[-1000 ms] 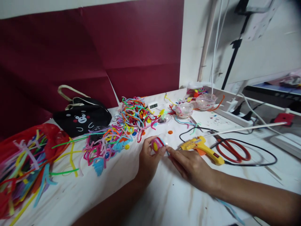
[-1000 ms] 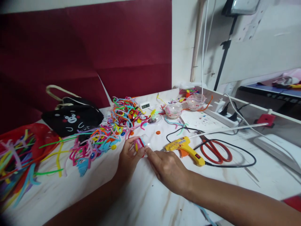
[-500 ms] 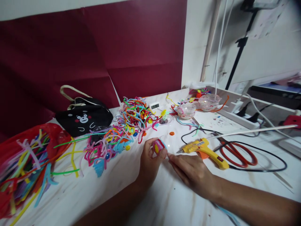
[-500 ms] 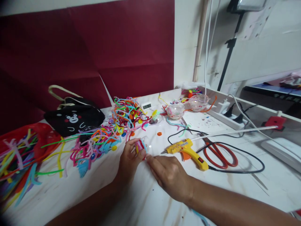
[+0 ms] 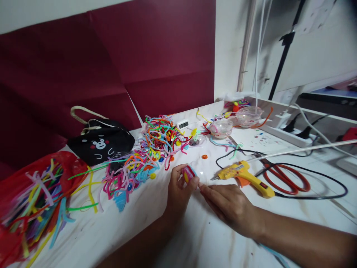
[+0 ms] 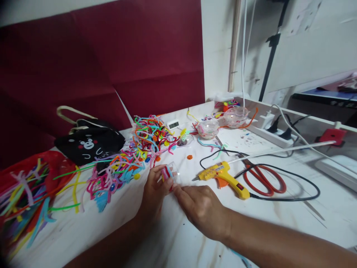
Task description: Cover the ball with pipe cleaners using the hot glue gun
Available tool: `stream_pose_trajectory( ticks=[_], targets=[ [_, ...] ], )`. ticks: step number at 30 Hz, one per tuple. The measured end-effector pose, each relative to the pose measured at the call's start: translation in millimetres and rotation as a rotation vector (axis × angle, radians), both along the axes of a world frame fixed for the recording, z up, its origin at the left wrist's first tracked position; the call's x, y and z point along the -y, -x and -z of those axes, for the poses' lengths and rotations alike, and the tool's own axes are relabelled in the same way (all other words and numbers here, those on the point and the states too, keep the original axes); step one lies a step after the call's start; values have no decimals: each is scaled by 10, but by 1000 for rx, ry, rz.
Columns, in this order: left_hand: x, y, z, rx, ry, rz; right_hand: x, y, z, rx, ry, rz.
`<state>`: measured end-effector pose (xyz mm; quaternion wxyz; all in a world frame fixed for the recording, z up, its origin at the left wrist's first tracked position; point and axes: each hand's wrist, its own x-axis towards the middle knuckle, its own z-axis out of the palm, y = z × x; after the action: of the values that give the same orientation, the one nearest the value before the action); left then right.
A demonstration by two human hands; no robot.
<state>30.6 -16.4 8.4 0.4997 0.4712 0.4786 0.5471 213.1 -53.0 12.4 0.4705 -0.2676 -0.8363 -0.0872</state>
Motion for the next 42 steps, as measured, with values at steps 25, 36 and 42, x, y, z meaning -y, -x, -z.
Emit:
stream_pose_trajectory(
  ticks=[25, 36, 42],
  targets=[
    [39, 51, -5, -174, -192, 147, -115, -94, -225, -658, 1121, -135],
    [85, 91, 49, -340, -429, 145, -79, -91, -311, -830, 1439, -225],
    [87, 118, 82, -371, -529, 170, -52, -101, -352, -835, 1481, -242]
  ],
)
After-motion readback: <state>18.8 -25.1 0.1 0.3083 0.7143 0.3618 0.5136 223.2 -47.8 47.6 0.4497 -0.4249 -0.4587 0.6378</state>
